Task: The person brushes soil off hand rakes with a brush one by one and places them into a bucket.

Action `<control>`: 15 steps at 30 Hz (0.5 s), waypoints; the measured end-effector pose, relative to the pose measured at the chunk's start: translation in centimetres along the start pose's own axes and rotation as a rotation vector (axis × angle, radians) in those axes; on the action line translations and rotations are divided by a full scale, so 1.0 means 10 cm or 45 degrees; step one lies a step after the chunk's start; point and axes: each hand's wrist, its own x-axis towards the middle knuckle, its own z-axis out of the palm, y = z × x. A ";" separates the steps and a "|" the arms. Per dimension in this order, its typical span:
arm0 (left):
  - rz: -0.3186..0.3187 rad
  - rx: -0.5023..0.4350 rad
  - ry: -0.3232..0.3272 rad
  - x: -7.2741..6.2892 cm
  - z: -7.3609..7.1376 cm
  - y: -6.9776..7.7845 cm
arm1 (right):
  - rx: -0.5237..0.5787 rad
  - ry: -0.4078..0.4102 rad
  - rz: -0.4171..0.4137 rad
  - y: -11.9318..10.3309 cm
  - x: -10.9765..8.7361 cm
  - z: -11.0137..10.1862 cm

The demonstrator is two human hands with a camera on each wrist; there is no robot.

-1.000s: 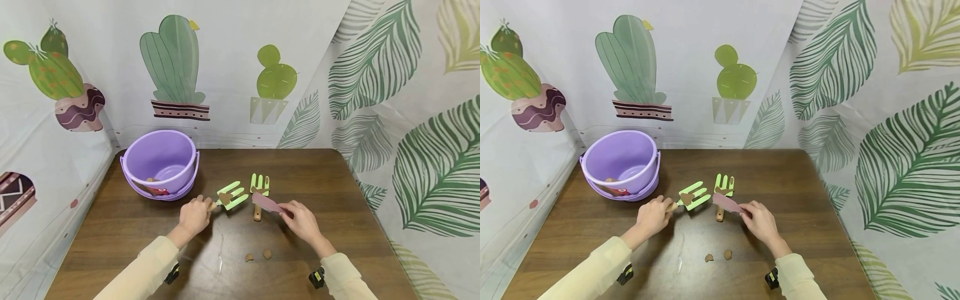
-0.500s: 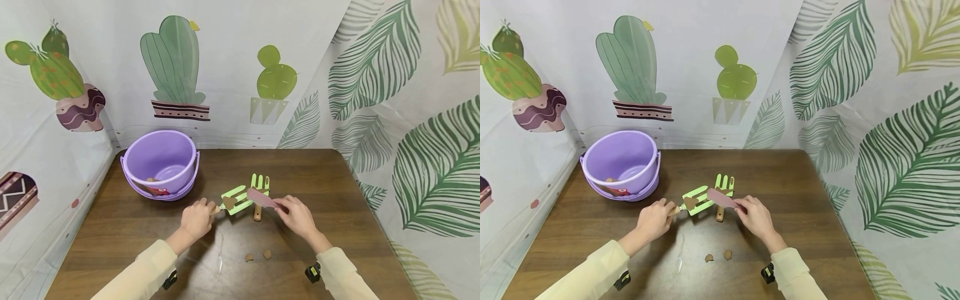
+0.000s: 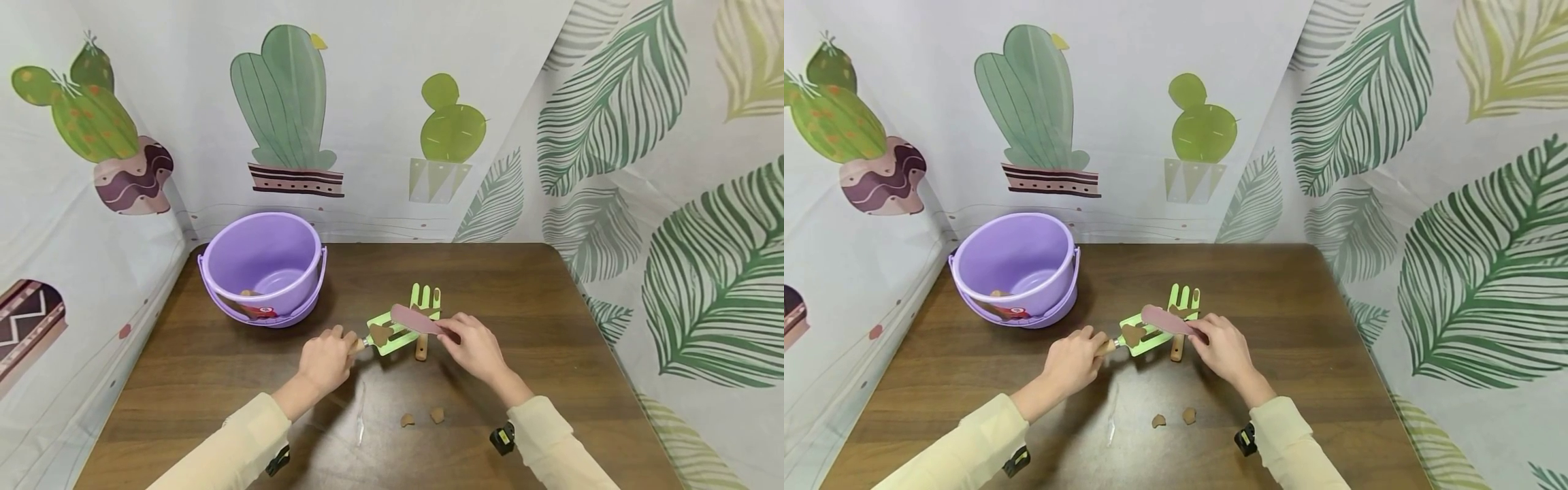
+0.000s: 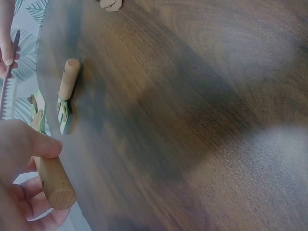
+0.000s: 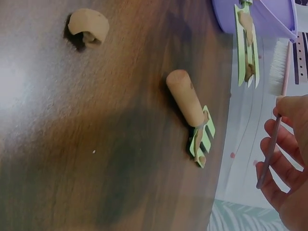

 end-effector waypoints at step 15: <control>0.048 0.013 0.010 -0.01 -0.01 0.08 | -0.052 -0.077 -0.065 -0.18 0.11 0.05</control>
